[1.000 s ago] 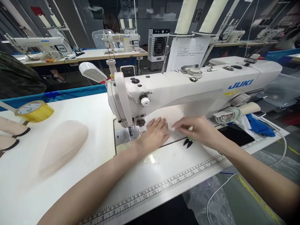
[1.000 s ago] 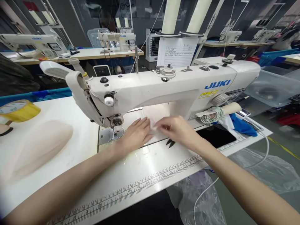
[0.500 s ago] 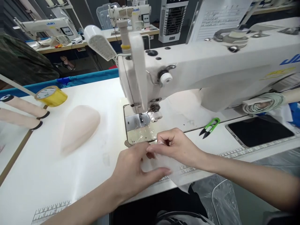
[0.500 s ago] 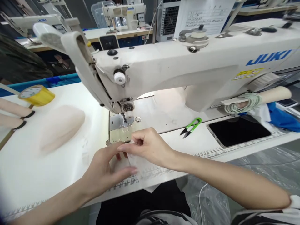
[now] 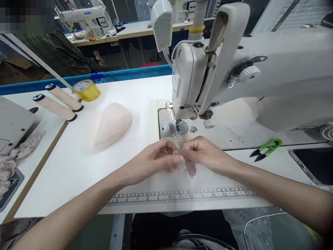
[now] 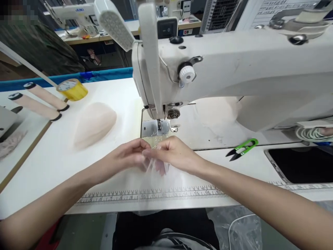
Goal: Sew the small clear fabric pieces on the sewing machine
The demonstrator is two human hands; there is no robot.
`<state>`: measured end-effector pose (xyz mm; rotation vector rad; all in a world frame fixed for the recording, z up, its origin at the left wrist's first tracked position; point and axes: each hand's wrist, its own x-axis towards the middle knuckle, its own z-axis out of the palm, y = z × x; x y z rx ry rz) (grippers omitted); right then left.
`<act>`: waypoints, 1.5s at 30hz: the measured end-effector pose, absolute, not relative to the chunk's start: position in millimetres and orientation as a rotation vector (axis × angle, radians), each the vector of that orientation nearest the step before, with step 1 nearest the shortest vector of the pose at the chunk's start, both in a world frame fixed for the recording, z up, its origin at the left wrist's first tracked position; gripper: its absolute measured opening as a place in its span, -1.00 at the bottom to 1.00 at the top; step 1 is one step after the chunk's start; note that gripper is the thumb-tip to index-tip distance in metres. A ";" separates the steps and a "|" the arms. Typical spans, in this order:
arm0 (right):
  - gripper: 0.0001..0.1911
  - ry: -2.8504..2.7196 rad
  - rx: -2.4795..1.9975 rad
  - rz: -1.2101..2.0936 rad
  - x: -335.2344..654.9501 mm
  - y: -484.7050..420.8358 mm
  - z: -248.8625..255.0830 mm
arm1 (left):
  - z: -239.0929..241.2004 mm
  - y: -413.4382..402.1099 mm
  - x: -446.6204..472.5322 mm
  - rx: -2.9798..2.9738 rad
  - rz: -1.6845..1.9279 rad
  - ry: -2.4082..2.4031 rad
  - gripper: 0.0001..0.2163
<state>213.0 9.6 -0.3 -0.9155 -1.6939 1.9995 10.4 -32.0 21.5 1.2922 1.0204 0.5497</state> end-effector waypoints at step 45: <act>-0.88 -2.224 -0.737 0.772 234.1 14.8 -22.2 | -16.7 -24.8 24.1 2.311 0.915 1.354 -0.86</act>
